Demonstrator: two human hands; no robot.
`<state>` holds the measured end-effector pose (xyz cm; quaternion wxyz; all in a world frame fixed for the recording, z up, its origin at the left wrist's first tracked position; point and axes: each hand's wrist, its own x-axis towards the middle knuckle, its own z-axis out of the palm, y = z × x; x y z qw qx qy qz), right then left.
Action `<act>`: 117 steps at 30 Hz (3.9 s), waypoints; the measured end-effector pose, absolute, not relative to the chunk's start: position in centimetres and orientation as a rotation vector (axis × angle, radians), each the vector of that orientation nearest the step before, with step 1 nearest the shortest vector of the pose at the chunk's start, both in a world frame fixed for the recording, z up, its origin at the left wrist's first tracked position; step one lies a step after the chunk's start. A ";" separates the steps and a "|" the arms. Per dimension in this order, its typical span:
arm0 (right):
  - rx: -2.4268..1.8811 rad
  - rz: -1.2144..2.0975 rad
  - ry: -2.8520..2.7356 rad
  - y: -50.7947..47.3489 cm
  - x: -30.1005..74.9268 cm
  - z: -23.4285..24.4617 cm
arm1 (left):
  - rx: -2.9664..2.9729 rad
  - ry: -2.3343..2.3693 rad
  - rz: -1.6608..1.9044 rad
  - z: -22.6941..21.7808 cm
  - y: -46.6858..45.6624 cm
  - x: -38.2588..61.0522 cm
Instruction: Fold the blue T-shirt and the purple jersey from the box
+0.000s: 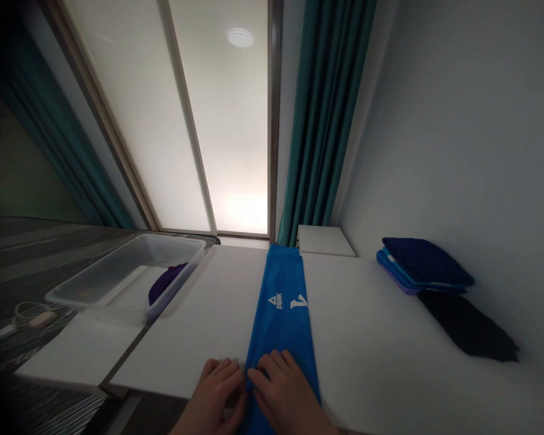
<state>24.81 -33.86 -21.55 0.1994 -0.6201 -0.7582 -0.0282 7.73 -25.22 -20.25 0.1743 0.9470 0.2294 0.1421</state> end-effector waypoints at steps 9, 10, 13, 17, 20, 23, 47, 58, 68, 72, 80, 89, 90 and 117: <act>-1.724 -0.228 -2.099 -33.3 24.3 -22.4 | 2.641 0.750 0.413 -20.2 -24.7 7.4; -1.713 -0.233 -2.104 -33.3 24.2 -22.3 | 2.643 0.753 0.417 -20.4 -24.7 7.5; -1.680 -0.241 -2.110 -33.2 24.2 -22.1 | 2.652 0.740 0.429 -20.8 -24.8 7.5; -1.624 -0.204 -2.099 -33.3 24.3 -21.9 | 2.648 0.752 0.417 -20.9 -25.0 7.5; -1.593 -0.152 -2.111 -33.3 24.3 -21.8 | 2.641 0.741 0.412 -20.6 -25.2 7.5; -1.617 -0.145 -2.125 -33.3 24.2 -21.8 | 2.636 0.702 0.414 -20.2 -25.0 7.3; -1.612 -0.012 -2.012 -36.8 27.4 -19.5 | 2.794 0.059 0.416 -17.7 -22.0 6.9; -1.624 -0.111 -2.152 -41.2 31.9 -22.8 | 2.689 -0.053 0.267 -17.4 -22.2 7.0; -1.590 -0.541 -2.255 -41.8 31.2 -23.9 | 2.952 -0.138 0.428 -18.9 -22.7 6.7; -1.520 -0.693 -2.195 -41.6 30.8 -25.0 | 2.946 -0.206 0.679 -20.0 -23.1 7.1; -1.533 -0.669 -2.119 -41.5 30.1 -25.0 | 2.598 0.132 0.546 -20.0 -23.8 8.0; -1.566 -0.353 -2.022 -41.3 29.8 -24.8 | 2.396 0.560 0.293 -19.3 -23.9 9.5; -1.567 -0.291 -1.997 -41.3 29.9 -24.9 | 2.368 0.579 0.291 -19.3 -23.9 9.6; -2.249 0.327 -1.238 -30.1 34.1 -20.6 | 2.408 1.051 0.253 -17.3 -16.3 17.1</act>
